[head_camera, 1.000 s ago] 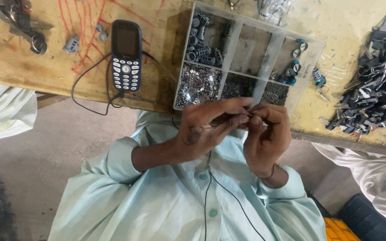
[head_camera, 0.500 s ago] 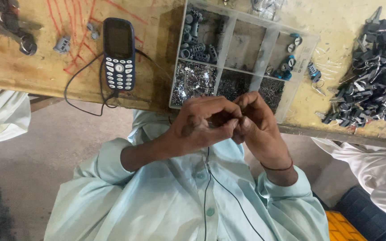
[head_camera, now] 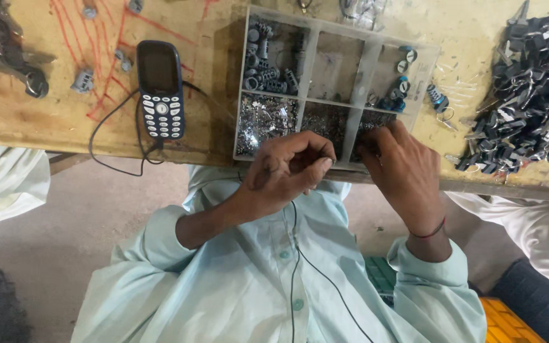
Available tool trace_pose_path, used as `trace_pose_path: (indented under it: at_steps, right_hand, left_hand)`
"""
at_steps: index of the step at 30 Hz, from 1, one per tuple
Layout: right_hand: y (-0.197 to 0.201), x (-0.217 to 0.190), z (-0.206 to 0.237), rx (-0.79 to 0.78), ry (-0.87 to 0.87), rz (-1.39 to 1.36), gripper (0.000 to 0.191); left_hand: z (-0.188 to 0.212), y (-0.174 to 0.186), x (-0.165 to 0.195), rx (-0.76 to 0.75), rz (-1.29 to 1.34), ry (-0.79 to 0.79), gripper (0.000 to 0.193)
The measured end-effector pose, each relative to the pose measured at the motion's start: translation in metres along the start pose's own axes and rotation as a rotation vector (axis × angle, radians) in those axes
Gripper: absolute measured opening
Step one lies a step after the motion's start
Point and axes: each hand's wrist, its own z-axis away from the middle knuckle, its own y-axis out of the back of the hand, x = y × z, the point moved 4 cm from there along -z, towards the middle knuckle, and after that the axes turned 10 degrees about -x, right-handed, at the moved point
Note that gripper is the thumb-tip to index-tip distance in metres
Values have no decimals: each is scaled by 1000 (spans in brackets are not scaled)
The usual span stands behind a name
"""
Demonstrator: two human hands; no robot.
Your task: The person sits at a workbench assembling small metal components by hand. They repeatedly pick parts from a compartment organizer box, fit pieces together between their fingers, and place finished assemblies onto the table beside the box.
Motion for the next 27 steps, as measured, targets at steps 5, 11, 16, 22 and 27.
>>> trace_pose_path:
  at_steps: [5,11,16,22,27]
  right_hand:
    - [2,12,7,78,-32,-232,13]
    - [1,7,16,195,19,-1186,11]
    - [-16,-42,27,459,195,-755,11]
    - [-31,-35,36,325,182,-968,8]
    - [-39,-42,34,342,165,-1378,6]
  left_hand:
    - [2,3,10,81,-167,-48,13]
    - [4,-5,20,93,-385,-159,11]
    - [-5,-17,-1,64,99,-26,19]
    - [0,-15,-5,-18,195,-14,23]
    - [3,-22,-6,-57,394,-59,22]
